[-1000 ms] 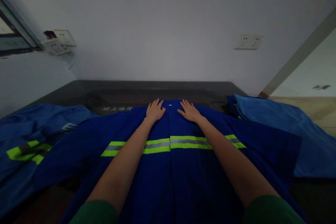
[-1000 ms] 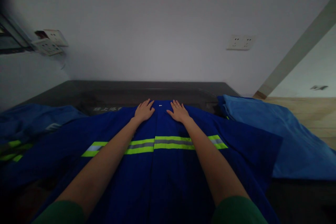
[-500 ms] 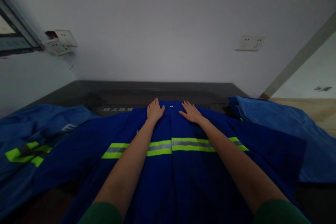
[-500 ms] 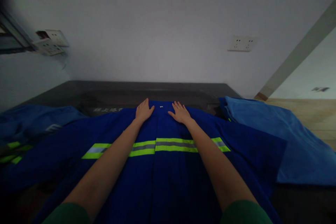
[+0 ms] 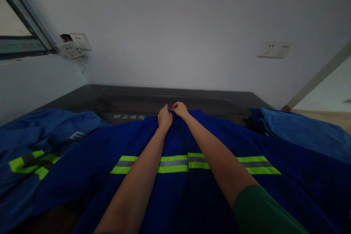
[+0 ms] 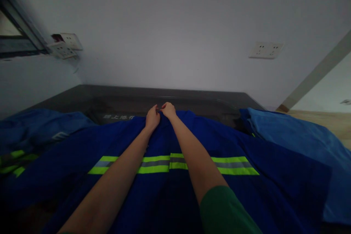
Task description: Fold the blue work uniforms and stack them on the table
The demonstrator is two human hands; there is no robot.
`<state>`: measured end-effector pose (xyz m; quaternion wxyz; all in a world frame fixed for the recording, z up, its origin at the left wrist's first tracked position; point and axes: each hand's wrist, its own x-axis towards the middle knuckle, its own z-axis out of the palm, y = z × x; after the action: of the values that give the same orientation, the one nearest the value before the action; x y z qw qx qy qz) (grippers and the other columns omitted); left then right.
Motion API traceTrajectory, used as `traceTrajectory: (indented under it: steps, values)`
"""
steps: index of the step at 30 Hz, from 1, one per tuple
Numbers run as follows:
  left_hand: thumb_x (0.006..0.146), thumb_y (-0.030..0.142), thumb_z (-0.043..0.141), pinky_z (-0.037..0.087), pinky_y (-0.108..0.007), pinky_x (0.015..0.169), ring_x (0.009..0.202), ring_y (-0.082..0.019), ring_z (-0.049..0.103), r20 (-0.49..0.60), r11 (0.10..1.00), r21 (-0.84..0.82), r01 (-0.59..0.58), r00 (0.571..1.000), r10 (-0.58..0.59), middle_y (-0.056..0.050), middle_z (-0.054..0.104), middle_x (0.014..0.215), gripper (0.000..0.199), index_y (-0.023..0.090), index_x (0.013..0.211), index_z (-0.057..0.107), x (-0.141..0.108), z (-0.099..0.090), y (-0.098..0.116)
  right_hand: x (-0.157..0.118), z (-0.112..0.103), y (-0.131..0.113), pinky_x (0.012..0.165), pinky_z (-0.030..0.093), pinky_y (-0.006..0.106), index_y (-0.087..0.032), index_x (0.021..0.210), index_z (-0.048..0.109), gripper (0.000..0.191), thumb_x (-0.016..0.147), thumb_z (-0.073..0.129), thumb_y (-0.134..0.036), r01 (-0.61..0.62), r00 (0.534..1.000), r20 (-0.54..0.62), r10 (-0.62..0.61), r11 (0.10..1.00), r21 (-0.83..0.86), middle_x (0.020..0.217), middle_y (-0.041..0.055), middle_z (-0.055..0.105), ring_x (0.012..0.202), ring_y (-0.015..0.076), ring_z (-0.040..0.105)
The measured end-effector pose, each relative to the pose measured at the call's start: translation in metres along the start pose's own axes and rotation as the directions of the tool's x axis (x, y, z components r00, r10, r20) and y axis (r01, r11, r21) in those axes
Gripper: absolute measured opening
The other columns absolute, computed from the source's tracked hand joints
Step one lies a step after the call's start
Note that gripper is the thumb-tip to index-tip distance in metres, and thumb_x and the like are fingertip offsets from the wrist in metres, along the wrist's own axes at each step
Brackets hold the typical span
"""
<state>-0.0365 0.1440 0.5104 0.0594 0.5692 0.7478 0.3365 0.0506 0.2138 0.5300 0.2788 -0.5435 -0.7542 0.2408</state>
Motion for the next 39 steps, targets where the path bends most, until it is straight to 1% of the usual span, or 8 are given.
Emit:
traceTrajectory:
  steps: [5,9,13,21,30,34,36,39]
  values:
    - [0.088,0.015,0.039,0.043,-0.035,0.1,0.116,-0.023,0.056,0.011,0.997,0.081,-0.005,1.0,0.004,-0.011,0.062,0.124,0.047,0.013,0.134,0.05,0.004,-0.007,-0.007,0.011,0.014,0.012,0.068,0.052,0.027,-0.017,0.087,0.07,0.023,0.065,0.067,-0.012,-0.092,0.996,-0.007,0.094,0.989,0.116,0.079,0.0017,0.072,0.069,0.015,0.065]
    - [0.092,0.021,0.038,0.045,-0.038,0.097,0.114,-0.026,0.055,0.033,0.984,0.178,-0.004,0.999,-0.002,-0.012,0.063,0.117,0.034,0.018,0.104,0.069,0.007,-0.02,-0.021,0.011,0.018,0.02,0.069,0.052,0.026,-0.017,0.088,0.071,0.025,0.065,0.065,-0.01,-0.112,0.992,-0.028,0.121,0.972,0.207,0.084,0.0017,0.072,0.072,0.014,0.066]
    - [0.093,0.031,0.043,0.046,-0.045,0.092,0.113,-0.032,0.055,0.095,0.948,0.317,-0.009,0.995,-0.022,-0.015,0.062,0.116,0.03,0.018,0.101,0.069,0.009,-0.033,-0.032,0.008,0.02,0.02,0.073,0.052,0.026,-0.018,0.085,0.072,0.025,0.063,0.065,-0.008,-0.118,0.991,-0.032,0.131,0.956,0.268,0.085,0.0021,0.073,0.078,0.0148,0.067]
    - [0.09,0.044,0.05,0.047,-0.036,0.087,0.101,-0.026,0.064,0.198,0.969,0.245,-0.021,0.98,-0.029,-0.008,0.071,0.101,0.029,0.021,0.094,0.068,0.018,-0.038,-0.038,0.005,0.017,0.02,0.075,0.052,0.026,-0.016,0.092,0.072,0.028,0.066,0.064,-0.007,-0.078,0.996,-0.019,0.088,0.951,0.299,0.089,0.0042,0.074,0.081,0.0149,0.068]
    - [0.092,0.034,0.047,0.042,-0.046,0.092,0.105,-0.03,0.06,0.131,0.947,0.32,-0.012,0.991,-0.032,-0.01,0.07,0.104,0.024,0.02,0.095,0.067,0.008,-0.039,-0.029,-0.004,0.016,0.014,0.08,0.051,0.025,-0.016,0.088,0.071,0.027,0.07,0.058,-0.002,0.045,0.999,-0.009,-0.044,0.981,0.187,0.089,0.0033,0.072,0.084,0.0138,0.066]
    - [0.09,0.028,0.049,0.041,-0.047,0.095,0.115,-0.031,0.054,0.054,0.925,0.371,-0.078,0.997,0.063,-0.014,0.063,0.119,0.025,0.02,0.109,0.064,0.007,-0.038,-0.018,-0.009,0.003,0.007,0.09,0.048,0.032,-0.017,0.09,0.07,0.023,0.075,0.057,-0.005,0.098,0.994,-0.059,-0.094,0.992,0.085,0.096,0.0057,0.069,0.093,0.0174,0.063]
    - [0.09,0.029,0.05,0.04,-0.043,0.1,0.124,-0.029,0.048,0.15,0.918,0.314,-0.244,0.967,0.206,-0.013,0.056,0.132,0.035,0.019,0.122,0.058,0.009,-0.034,-0.011,-0.014,-0.014,0.01,0.095,0.045,0.034,-0.016,0.099,0.069,0.024,0.08,0.055,-0.01,0.136,0.987,-0.094,-0.133,0.99,0.027,0.106,0.0089,0.065,0.1,0.019,0.061]
    - [0.09,0.039,0.05,0.031,-0.038,0.11,0.139,-0.026,0.031,0.4,0.867,0.204,-0.455,0.847,0.351,-0.015,0.037,0.15,0.057,0.013,0.14,0.042,0.01,-0.023,-0.003,-0.03,-0.046,0.031,0.101,0.041,0.036,-0.013,0.115,0.063,0.032,0.087,0.049,-0.015,0.196,0.966,-0.139,-0.217,0.969,-0.147,0.118,0.0138,0.061,0.111,0.0218,0.056]
